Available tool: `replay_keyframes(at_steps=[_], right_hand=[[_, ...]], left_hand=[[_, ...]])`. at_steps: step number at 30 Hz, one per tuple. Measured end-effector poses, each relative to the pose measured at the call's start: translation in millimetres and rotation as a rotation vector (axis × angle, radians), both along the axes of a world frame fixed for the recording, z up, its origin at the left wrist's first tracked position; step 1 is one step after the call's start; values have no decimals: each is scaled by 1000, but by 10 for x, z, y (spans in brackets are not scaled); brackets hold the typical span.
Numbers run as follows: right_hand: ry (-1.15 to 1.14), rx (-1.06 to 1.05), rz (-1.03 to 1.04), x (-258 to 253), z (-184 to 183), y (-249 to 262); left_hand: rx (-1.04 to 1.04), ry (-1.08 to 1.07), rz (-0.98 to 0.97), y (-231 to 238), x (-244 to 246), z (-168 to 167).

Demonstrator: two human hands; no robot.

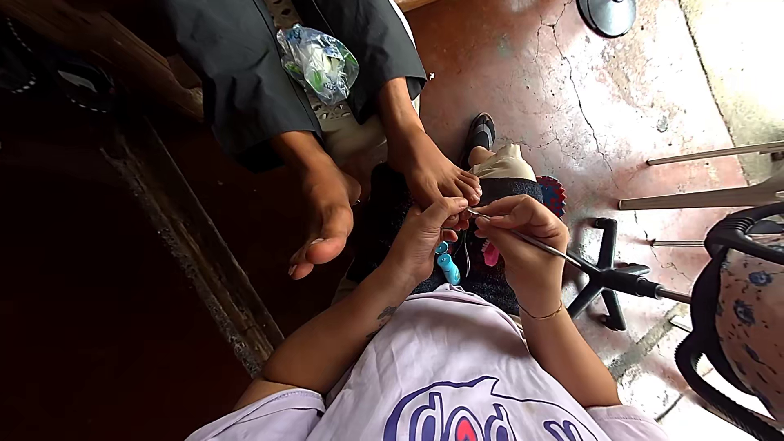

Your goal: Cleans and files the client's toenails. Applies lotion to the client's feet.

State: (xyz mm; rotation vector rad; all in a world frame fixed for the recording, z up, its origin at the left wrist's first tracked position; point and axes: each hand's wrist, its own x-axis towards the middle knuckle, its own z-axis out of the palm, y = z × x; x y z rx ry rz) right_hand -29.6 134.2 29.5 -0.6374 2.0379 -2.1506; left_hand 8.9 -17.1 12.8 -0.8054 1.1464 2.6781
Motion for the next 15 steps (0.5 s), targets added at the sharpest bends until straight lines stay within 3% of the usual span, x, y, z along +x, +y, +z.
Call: replay_keyframes(at_steps=[4, 9, 15], right_hand=[[-232, -65, 145, -99, 67, 146], [-325, -198, 25, -61, -6, 33], [-371, -227, 21, -45, -5, 11]], left_hand=[[9, 25, -21, -23, 4, -18], [11, 13, -19, -23, -5, -10], [13, 18, -9, -23, -8, -6]])
